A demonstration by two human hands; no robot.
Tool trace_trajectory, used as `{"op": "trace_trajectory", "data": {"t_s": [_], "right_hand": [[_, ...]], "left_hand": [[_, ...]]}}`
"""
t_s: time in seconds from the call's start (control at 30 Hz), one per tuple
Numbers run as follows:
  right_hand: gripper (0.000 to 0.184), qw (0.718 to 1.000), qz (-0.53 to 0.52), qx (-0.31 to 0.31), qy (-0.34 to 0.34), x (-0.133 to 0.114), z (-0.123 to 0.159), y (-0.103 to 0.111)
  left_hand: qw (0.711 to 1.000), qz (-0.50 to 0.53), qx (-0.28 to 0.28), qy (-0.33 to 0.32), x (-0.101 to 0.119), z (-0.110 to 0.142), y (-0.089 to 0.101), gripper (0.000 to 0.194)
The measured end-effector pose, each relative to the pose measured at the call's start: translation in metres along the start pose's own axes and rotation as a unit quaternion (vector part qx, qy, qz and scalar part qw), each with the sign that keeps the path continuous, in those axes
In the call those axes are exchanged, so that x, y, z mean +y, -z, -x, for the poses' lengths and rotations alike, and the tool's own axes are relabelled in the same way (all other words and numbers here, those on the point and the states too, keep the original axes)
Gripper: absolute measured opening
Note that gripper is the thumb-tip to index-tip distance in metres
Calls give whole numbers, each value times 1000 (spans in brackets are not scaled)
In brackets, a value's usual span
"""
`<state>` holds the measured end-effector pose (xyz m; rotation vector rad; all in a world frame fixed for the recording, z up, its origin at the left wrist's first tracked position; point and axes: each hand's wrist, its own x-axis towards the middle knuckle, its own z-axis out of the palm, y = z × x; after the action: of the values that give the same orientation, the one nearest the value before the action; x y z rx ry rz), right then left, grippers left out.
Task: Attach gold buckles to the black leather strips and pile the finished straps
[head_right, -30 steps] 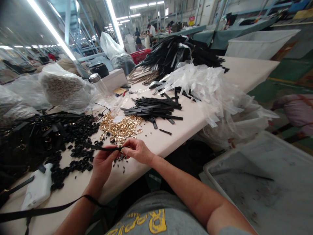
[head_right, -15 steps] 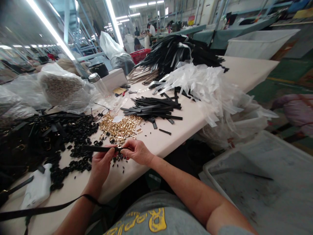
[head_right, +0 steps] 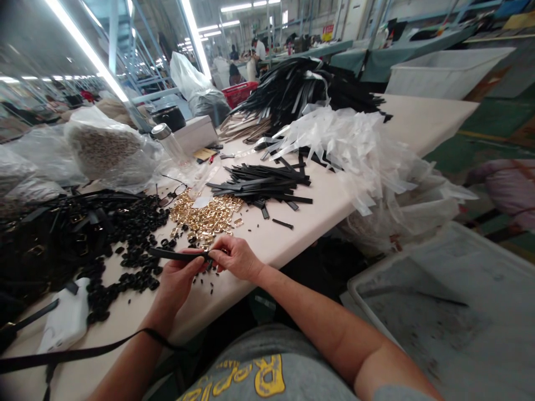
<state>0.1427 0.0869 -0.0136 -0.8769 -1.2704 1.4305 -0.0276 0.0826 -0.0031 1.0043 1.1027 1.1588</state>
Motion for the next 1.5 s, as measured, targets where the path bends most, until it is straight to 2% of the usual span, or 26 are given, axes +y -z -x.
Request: {"op": "trace_trajectory", "data": {"t_s": [0.4, 0.53, 0.67, 0.9, 1.03, 1.13, 1.33, 1.5], "right_hand": [[27, 1000, 6, -22, 9, -2, 2, -1], [25, 999, 25, -6, 19, -1, 2, -1], [26, 1000, 22, -2, 21, 1, 2, -2], [38, 999, -9, -47, 6, 0, 1, -1], [32, 998, -1, -68, -14, -2, 0, 0], [29, 998, 15, -54, -21, -3, 1, 0], [18, 996, 77, -51, 4, -1, 1, 2], [17, 991, 123, -44, 11, 1, 1, 1]], "left_hand": [[1000, -24, 5, 10, -2, -3, 1, 30], [998, -56, 3, -16, -3, -5, 0, 29], [999, -49, -13, -7, -5, -6, 1, 27], [1000, 2, 31, -1, 3, -3, -2, 29], [999, 22, 38, 5, 8, -2, -3, 29], [999, 28, 35, 20, 6, -3, -2, 32], [997, 56, 60, 16, 3, -5, 2, 31], [996, 62, 62, 23, 0, -5, 3, 31]]}}
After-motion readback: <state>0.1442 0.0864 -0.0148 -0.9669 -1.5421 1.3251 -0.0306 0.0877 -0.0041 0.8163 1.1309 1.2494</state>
